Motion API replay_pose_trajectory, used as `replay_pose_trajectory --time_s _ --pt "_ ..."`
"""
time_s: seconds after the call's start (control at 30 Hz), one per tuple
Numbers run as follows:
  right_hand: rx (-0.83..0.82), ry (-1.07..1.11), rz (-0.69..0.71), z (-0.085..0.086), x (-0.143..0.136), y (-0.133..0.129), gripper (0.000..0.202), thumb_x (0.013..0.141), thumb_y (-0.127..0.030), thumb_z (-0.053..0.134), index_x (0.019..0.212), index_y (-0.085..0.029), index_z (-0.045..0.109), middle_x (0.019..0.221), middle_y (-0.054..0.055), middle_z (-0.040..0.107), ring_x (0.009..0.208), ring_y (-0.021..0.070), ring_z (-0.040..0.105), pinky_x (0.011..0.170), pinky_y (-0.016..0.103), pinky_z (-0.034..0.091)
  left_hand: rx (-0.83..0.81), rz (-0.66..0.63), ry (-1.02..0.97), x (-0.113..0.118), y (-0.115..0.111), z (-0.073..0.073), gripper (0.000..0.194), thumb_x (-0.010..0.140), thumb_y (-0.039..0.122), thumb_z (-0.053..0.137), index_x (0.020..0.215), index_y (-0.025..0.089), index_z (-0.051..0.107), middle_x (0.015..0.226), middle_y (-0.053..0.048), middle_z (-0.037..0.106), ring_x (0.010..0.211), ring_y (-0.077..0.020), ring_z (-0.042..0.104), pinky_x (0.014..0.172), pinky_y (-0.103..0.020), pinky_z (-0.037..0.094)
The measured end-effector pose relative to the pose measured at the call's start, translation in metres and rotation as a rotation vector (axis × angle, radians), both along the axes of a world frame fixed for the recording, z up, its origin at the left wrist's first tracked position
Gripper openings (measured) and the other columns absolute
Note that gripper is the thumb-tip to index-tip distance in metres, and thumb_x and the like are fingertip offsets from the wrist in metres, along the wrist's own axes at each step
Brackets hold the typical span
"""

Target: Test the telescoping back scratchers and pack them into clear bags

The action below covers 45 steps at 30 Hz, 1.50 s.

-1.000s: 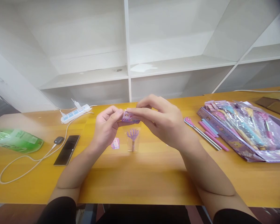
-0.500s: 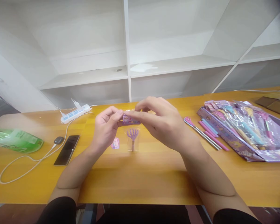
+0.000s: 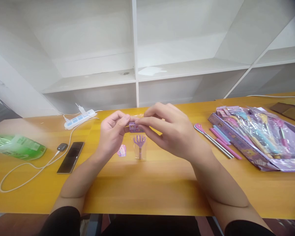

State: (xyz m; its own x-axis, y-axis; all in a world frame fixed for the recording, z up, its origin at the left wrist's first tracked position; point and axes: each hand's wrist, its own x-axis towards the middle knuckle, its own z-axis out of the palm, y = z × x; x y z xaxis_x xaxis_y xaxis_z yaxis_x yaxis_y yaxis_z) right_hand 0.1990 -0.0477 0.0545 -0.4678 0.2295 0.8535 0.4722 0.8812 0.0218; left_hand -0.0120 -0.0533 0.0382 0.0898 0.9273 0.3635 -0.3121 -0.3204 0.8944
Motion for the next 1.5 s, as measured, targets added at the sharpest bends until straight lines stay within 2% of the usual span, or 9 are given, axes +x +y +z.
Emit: replay_pose_trajectory --time_s 0.3,0.47,0.57,0.77,1.0,1.1,1.23,1.37,1.5 --pt "0.022 -0.059 0.026 -0.001 0.002 0.001 0.019 0.104 -0.015 0.062 0.117 -0.025 0.073 0.097 0.004 0.069 0.080 0.0169 0.057 0.073 0.034 0.040 -0.016 0.028 0.049 0.000 0.000 0.000 0.034 0.092 0.047 0.086 0.081 0.020 0.069 0.094 -0.007 0.083 0.091 -0.0256 0.082 0.079 -0.039 0.070" --pt "0.029 -0.069 0.030 0.000 0.001 0.000 0.021 0.100 -0.010 0.059 0.108 -0.023 0.073 0.093 0.003 0.067 0.080 0.0172 0.056 0.074 0.034 0.041 -0.003 0.039 0.054 -0.001 0.000 -0.001 0.030 0.095 0.044 0.085 0.083 0.020 0.071 0.095 -0.007 0.084 0.092 -0.0241 0.083 0.078 -0.035 0.069" --pt "0.013 -0.079 0.036 0.000 0.000 -0.001 0.020 0.100 -0.010 0.059 0.109 -0.022 0.074 0.093 0.004 0.067 0.080 0.0171 0.056 0.074 0.034 0.042 0.005 0.045 0.048 0.000 -0.001 -0.001 0.030 0.095 0.044 0.084 0.083 0.020 0.071 0.094 -0.007 0.085 0.090 -0.0232 0.083 0.076 -0.034 0.068" --pt "0.013 -0.085 0.036 0.000 0.001 -0.002 0.017 0.101 -0.014 0.061 0.110 -0.021 0.073 0.094 0.003 0.068 0.078 0.0165 0.055 0.073 0.034 0.041 -0.008 0.044 0.066 0.000 -0.002 -0.001 0.033 0.094 0.047 0.085 0.084 0.020 0.069 0.095 -0.008 0.085 0.097 -0.0278 0.084 0.079 -0.039 0.070" --pt "0.027 -0.061 0.028 0.002 0.001 -0.003 0.020 0.101 -0.011 0.060 0.115 -0.021 0.071 0.093 0.003 0.068 0.078 0.0167 0.057 0.071 0.034 0.042 -0.003 0.020 0.048 0.001 -0.002 -0.002 0.033 0.093 0.047 0.086 0.083 0.019 0.069 0.094 -0.007 0.084 0.093 -0.0260 0.084 0.075 -0.035 0.069" --pt "-0.048 0.025 -0.017 0.005 0.003 -0.006 0.020 0.105 -0.020 0.063 0.125 -0.022 0.068 0.103 0.006 0.070 0.079 0.0174 0.062 0.071 0.034 0.046 -0.016 0.017 0.049 0.003 -0.003 -0.003 0.035 0.094 0.047 0.086 0.084 0.019 0.067 0.094 -0.008 0.084 0.091 -0.0257 0.084 0.076 -0.035 0.068" --pt "-0.258 0.002 -0.078 0.006 0.006 -0.008 0.039 0.106 -0.040 0.070 0.140 -0.022 0.063 0.111 0.007 0.070 0.081 0.0183 0.065 0.071 0.033 0.049 -0.028 -0.007 0.059 0.004 -0.004 -0.004 0.034 0.098 0.048 0.082 0.088 0.019 0.066 0.099 -0.009 0.085 0.093 -0.0270 0.084 0.078 -0.037 0.069" --pt "-0.346 0.026 0.033 0.000 0.006 0.003 0.019 0.111 -0.031 0.065 0.127 -0.024 0.070 0.097 0.002 0.072 0.083 0.0156 0.067 0.075 0.029 0.051 0.014 -0.013 0.055 0.002 0.000 -0.006 0.033 0.099 0.051 0.080 0.093 0.019 0.069 0.104 -0.008 0.085 0.096 -0.0237 0.083 0.079 -0.032 0.067" --pt "-0.329 0.116 0.051 -0.006 0.004 0.024 0.011 0.108 -0.024 0.068 0.116 -0.024 0.076 0.092 0.000 0.072 0.079 0.0142 0.064 0.073 0.029 0.050 -0.007 -0.056 0.137 0.001 0.011 -0.015 0.037 0.094 0.052 0.086 0.112 0.021 0.075 0.115 -0.009 0.083 0.105 -0.0237 0.082 0.085 -0.032 0.067"
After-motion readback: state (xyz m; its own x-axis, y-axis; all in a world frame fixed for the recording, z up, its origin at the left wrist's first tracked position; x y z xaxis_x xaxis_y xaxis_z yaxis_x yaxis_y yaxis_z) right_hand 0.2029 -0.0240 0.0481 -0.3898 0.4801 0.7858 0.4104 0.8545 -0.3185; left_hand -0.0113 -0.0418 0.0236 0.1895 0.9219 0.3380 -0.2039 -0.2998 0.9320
